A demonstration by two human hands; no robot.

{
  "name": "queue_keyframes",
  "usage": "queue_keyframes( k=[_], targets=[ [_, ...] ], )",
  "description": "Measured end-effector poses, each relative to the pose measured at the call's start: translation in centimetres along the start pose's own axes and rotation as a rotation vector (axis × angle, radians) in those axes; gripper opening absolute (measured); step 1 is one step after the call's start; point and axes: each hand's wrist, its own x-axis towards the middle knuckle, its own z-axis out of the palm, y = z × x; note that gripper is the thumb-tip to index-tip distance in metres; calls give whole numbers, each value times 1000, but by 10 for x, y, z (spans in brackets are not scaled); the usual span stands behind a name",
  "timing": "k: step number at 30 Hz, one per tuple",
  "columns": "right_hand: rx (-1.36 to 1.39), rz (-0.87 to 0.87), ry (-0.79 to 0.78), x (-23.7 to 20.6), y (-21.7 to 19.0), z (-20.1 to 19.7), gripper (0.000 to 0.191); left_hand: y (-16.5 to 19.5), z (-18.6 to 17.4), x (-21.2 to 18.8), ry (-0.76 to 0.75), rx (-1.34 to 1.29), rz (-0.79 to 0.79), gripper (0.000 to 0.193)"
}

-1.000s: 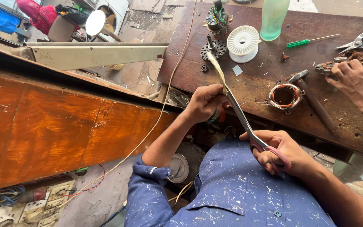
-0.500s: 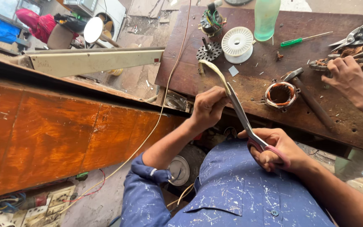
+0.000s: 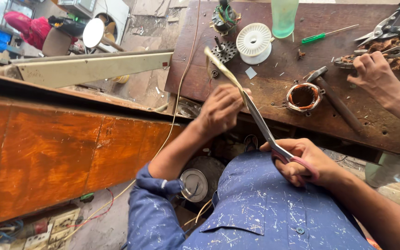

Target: The person retrieves a transformer from a drawer and inspects its copper windings. They then strip the outer insulation from a multi-conductor cable using scissors, preparing the wires for connection.

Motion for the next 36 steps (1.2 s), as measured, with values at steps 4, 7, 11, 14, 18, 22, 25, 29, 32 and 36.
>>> queue_keyframes(
  k=[4,7,11,14,18,22,25,29,32,36],
  targets=[
    [46,-6,-3,2,4,-3,93,7,18,-2,103,-121,-72,26],
    [-5,-1,36,-2,4,-9,93,10,24,-8,109,-192,-192,23],
    [-125,124,19,-10,-11,-17,87,25,39,-17,90,-539,-625,14],
    [-340,-26,-131,-18,-30,-19,77,29,49,-21,288,-1034,-803,15],
    [-624,-404,375,-3,-34,-2,66,44,58,-32,248,-1404,-864,19],
    [-305,-549,354,33,-42,3,69,63,77,-35,41,-1486,-912,21],
    [-160,-401,388,44,-43,-2,67,67,81,-40,-30,-1444,-927,22],
    [-268,-394,413,51,-35,-7,66,71,76,-43,-21,-1144,-903,21],
    [-313,-426,392,56,-29,-8,66,77,72,-39,80,-697,-884,24],
    [-253,-333,408,61,-30,-8,69,81,70,-35,163,-770,-975,16]
  ],
)
